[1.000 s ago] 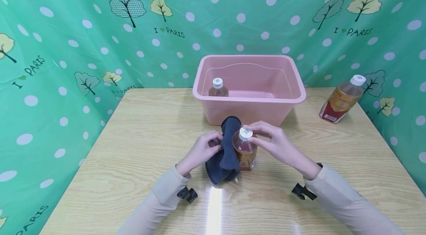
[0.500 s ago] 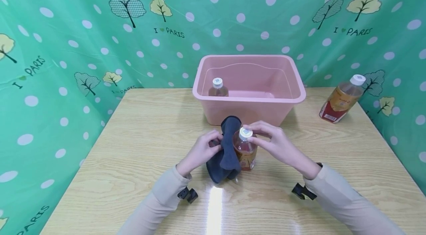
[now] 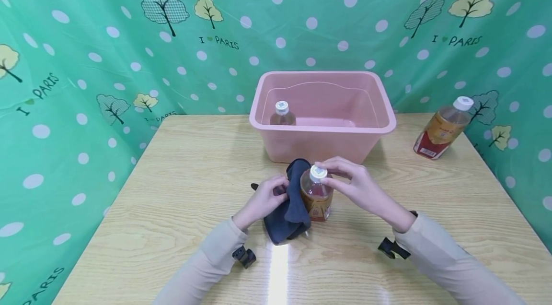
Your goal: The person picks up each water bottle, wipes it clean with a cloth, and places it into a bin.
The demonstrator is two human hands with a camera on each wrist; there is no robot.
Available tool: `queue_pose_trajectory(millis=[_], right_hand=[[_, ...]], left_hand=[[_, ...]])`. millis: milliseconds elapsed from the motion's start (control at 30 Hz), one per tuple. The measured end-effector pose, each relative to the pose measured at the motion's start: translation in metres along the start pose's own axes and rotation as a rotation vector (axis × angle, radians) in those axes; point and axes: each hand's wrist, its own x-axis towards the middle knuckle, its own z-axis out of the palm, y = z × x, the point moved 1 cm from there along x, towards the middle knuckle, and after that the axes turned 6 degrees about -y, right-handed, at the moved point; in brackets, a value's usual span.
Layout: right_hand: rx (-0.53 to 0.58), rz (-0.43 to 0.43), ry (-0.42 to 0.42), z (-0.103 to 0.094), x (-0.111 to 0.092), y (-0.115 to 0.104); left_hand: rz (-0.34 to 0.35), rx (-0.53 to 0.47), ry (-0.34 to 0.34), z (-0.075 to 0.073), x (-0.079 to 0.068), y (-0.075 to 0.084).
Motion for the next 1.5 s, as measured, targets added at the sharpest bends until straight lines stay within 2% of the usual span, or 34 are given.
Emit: queue_pose_trajectory(millis=[267,667,967,1300,1433,1500], right_hand=[[-0.007,0.008,-0.004,0.000,0.000,-0.001],[-0.019,0.009,0.000,0.000,0.000,-0.002],[-0.033,-0.007,0.016,0.000,0.000,-0.002],[-0.028,0.019,0.030,0.001,0.002,-0.003],[0.007,0.018,0.031,-0.002,0.005,-0.006],[0.017,0.016,0.032,-0.005,0.008,-0.009]], left_hand=[[-0.022,0.055,-0.013,0.007,-0.001,-0.008],[-0.036,0.065,-0.041,0.012,0.000,-0.018],[-0.055,0.002,-0.056,0.010,-0.003,-0.021],[-0.079,-0.050,-0.034,0.002,-0.008,-0.016],[-0.087,-0.058,-0.018,-0.007,-0.011,0.006],[-0.089,-0.061,-0.014,-0.009,-0.012,0.008]])
